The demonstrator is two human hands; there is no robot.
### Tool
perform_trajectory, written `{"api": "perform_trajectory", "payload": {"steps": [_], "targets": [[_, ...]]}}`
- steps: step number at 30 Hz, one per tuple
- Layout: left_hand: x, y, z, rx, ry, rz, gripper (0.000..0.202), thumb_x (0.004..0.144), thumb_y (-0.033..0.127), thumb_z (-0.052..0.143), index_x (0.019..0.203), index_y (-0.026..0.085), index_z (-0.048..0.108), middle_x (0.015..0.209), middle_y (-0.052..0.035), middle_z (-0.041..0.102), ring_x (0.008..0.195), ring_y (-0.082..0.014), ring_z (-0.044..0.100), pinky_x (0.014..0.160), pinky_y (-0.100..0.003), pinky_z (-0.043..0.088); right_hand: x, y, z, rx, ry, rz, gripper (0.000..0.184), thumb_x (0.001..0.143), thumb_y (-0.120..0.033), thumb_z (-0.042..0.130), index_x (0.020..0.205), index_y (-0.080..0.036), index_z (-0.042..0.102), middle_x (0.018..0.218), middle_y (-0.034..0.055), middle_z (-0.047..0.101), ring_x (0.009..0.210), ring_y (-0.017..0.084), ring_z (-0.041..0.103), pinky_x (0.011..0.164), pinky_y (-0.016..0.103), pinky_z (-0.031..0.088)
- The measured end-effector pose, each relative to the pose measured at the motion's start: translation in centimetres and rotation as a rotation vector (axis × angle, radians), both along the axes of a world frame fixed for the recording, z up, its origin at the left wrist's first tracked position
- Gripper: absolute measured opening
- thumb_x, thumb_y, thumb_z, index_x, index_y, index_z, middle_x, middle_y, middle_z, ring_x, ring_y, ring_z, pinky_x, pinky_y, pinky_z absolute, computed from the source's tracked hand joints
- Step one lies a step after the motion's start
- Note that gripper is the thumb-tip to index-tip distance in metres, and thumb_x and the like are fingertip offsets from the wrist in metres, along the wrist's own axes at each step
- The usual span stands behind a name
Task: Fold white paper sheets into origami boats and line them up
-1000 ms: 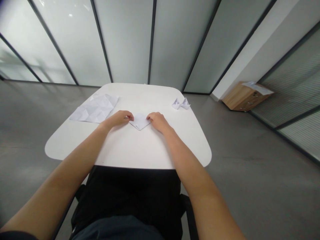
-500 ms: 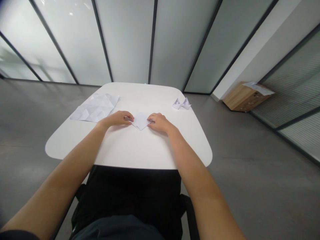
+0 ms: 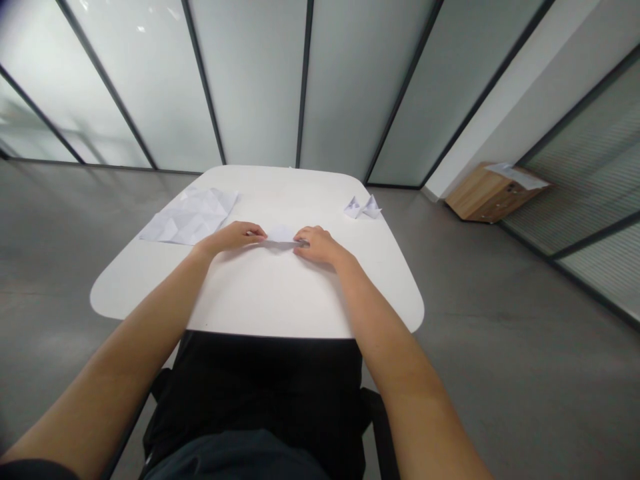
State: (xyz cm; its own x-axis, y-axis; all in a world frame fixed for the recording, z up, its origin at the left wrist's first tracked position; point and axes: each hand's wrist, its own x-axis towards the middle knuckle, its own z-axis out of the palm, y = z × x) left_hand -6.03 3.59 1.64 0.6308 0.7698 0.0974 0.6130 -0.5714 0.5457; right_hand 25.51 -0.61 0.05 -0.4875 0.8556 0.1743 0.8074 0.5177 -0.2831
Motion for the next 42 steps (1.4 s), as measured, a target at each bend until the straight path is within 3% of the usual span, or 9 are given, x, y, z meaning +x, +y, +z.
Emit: {"api": "perform_trajectory", "payload": {"steps": [7,17,22,32,37,42], "targets": [[0.2,-0.5,0.6,0.071,0.079,0.028,0.036,0.100,0.049,0.057,0.107,0.023,0.081,0.108,-0.0049,0.082,0.097,-0.0208,0.073,0.088,-0.029,0.053,-0.3,0.6,-0.2,0.009,-0.017,-0.017,0.026,0.106,-0.028,0.060,0.121,-0.025,0.081,0.132,0.0071,0.077,0.123,0.023,0.068,0.113,0.041,0.047],[0.5,-0.3,0.4,0.142,0.125,0.067,0.036,0.102,0.044,0.054,0.108,0.023,0.082,0.105,-0.0045,0.082,0.093,-0.0212,0.073,0.089,-0.029,0.052,-0.7,0.6,-0.5,0.060,-0.067,-0.120,0.030,0.109,-0.029,0.054,0.117,-0.023,0.082,0.119,0.0099,0.076,0.115,0.027,0.066,0.103,0.039,0.050],[0.8,0.0,-0.2,0.181,0.112,0.136,0.032,0.101,0.043,0.057,0.110,0.024,0.081,0.102,-0.0041,0.082,0.091,-0.0211,0.073,0.087,-0.028,0.052,-1.1,0.5,-0.3,0.072,-0.013,-0.174,0.031,0.107,-0.027,0.057,0.131,-0.024,0.076,0.122,0.0079,0.079,0.113,0.026,0.068,0.101,0.037,0.050],[0.9,-0.1,-0.2,0.184,0.069,0.219,0.022,0.094,0.038,0.067,0.103,0.023,0.080,0.091,-0.0018,0.080,0.081,-0.0186,0.071,0.075,-0.027,0.049,-1.7,0.3,-0.5,0.104,-0.006,-0.234,0.027,0.103,-0.025,0.065,0.129,-0.025,0.074,0.117,0.0073,0.078,0.109,0.025,0.067,0.098,0.036,0.048],[0.6,0.3,-0.5,0.173,0.071,0.210,0.024,0.093,0.035,0.066,0.106,0.023,0.081,0.091,-0.0018,0.080,0.082,-0.0182,0.070,0.077,-0.027,0.049,-1.8,0.2,-0.4,0.102,0.010,-0.234,0.033,0.103,-0.023,0.066,0.135,-0.029,0.072,0.114,0.0051,0.078,0.105,0.023,0.067,0.097,0.035,0.047],[0.2,0.7,-0.7,0.101,0.069,0.184,0.020,0.091,0.032,0.068,0.102,0.024,0.082,0.095,-0.0016,0.081,0.087,-0.0184,0.073,0.083,-0.027,0.053,-1.8,0.1,-0.4,0.104,-0.037,-0.226,0.026,0.107,-0.029,0.061,0.124,-0.031,0.080,0.114,0.0070,0.076,0.108,0.026,0.066,0.096,0.037,0.047]]}}
